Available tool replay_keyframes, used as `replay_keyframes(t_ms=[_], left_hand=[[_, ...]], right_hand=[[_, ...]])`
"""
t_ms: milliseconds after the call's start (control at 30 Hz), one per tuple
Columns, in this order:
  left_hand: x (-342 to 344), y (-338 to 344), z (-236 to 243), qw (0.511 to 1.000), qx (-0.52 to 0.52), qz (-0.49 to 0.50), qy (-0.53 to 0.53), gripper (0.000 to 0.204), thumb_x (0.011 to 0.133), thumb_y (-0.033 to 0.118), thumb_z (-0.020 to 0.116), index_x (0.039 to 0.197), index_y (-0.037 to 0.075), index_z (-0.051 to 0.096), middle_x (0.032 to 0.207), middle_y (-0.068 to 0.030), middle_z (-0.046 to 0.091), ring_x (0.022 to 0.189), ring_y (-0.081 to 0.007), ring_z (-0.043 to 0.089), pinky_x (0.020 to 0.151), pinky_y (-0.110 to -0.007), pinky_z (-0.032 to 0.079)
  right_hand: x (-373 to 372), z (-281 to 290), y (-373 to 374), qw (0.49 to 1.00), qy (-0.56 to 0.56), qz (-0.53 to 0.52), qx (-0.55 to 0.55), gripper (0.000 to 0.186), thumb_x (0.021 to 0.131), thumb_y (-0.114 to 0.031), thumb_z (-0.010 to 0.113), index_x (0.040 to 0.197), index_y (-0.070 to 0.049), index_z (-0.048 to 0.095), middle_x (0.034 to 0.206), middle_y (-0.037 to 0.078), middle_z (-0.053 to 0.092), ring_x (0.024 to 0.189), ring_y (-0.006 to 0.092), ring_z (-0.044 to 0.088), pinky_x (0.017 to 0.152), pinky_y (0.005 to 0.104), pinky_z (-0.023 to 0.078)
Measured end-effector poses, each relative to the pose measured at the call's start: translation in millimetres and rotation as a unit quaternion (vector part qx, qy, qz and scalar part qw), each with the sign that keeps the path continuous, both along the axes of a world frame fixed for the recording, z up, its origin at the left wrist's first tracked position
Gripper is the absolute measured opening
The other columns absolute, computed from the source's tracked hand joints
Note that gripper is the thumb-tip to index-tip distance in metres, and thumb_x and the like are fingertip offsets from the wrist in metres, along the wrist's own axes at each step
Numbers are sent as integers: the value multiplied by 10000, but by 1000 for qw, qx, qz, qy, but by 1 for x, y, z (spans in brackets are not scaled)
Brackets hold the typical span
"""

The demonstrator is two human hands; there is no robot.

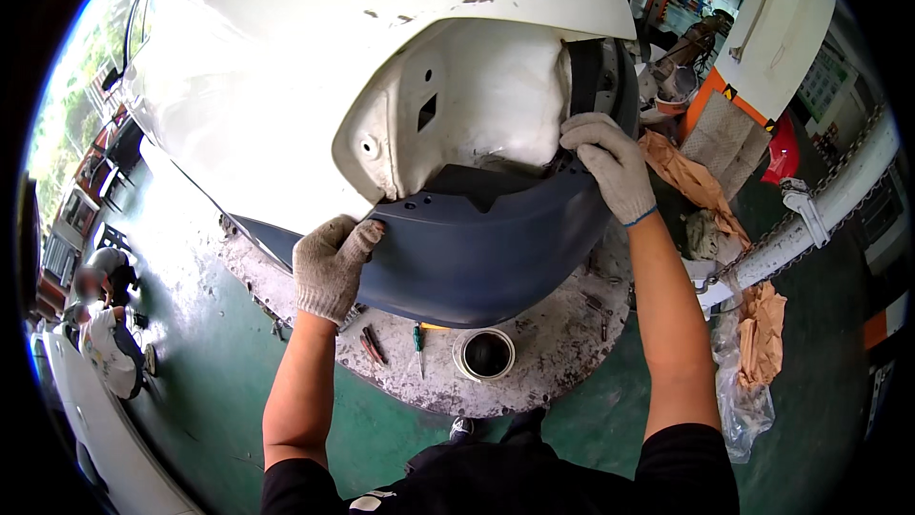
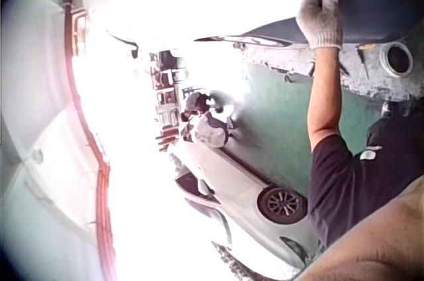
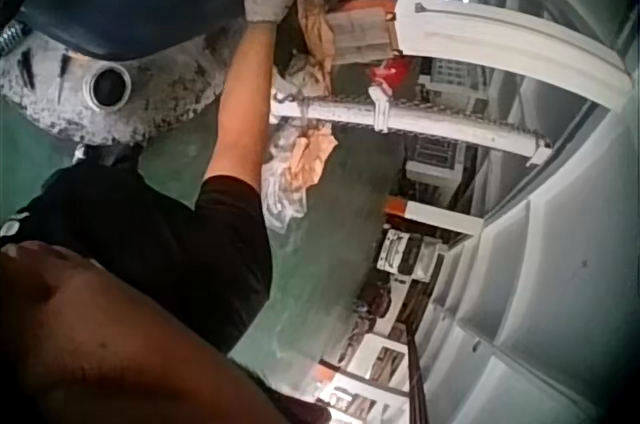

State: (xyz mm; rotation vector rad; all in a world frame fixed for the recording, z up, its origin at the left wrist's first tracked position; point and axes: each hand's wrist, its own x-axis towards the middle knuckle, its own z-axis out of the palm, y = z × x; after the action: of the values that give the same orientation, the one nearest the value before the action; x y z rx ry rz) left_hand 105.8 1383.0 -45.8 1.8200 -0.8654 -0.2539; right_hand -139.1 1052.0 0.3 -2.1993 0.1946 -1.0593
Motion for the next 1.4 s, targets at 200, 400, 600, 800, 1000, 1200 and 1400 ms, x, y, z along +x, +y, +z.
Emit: replay_keyframes(t_ms=[200, 400, 600, 800, 1000, 1200, 1400], left_hand=[[13, -1, 15, 982, 35, -77, 167, 590, 996, 535, 800, 845, -35, 812, 736, -64, 777, 687, -129, 689, 684, -306, 562], [22, 3, 28, 979, 95, -98, 153, 734, 961, 644, 760, 970, -89, 806, 847, -150, 817, 811, -213, 794, 770, -341, 633], [13, 6, 32, 978, 107, -95, 149, 723, 973, 615, 761, 1086, -98, 812, 933, -145, 834, 921, -186, 786, 865, -339, 615], [9, 3, 21, 986, 81, -56, 134, 521, 1017, 487, 786, 975, -29, 850, 861, -97, 828, 837, -138, 742, 818, -333, 586], [9, 7, 9, 990, 41, -51, 128, 546, 1001, 492, 799, 980, -52, 842, 835, -121, 819, 777, -160, 740, 782, -330, 594], [-3, 0, -3, 987, -50, -26, 152, 488, 1032, 370, 791, 1012, -118, 794, 850, -132, 807, 798, -194, 751, 782, -331, 594], [-1, -3, -28, 994, -111, 16, 12, 589, 1115, 474, 642, 1069, -102, 760, 852, -127, 783, 798, -192, 708, 827, -350, 562]], right_hand=[[2, 7, -23, 997, 2, 69, -23, 140, 850, -17, 654, 956, 17, 740, 1093, 108, 697, 1094, 246, 668, 1001, 345, 515], [4, 13, -29, 991, 16, 121, -47, 63, 809, -26, 664, 869, -23, 683, 969, 77, 655, 979, 231, 643, 938, 357, 521], [2, 19, -30, 989, 40, 126, -59, 77, 780, -19, 664, 855, -36, 675, 954, 72, 628, 962, 231, 634, 903, 354, 516], [3, 20, -32, 990, 43, 127, -44, 88, 765, -28, 671, 852, -35, 675, 976, 82, 619, 948, 223, 630, 893, 343, 508], [4, 22, -30, 989, 42, 140, -36, 75, 796, -32, 662, 866, -29, 687, 969, 74, 635, 961, 223, 635, 912, 348, 507], [-1, 8, -36, 986, -5, 154, -65, 49, 867, -73, 701, 907, -45, 697, 993, 63, 708, 1068, 270, 620, 1002, 412, 490], [4, -12, -28, 987, -117, 89, -66, 106, 952, -88, 683, 993, -108, 779, 1114, 28, 767, 1137, 223, 683, 1068, 388, 477]])
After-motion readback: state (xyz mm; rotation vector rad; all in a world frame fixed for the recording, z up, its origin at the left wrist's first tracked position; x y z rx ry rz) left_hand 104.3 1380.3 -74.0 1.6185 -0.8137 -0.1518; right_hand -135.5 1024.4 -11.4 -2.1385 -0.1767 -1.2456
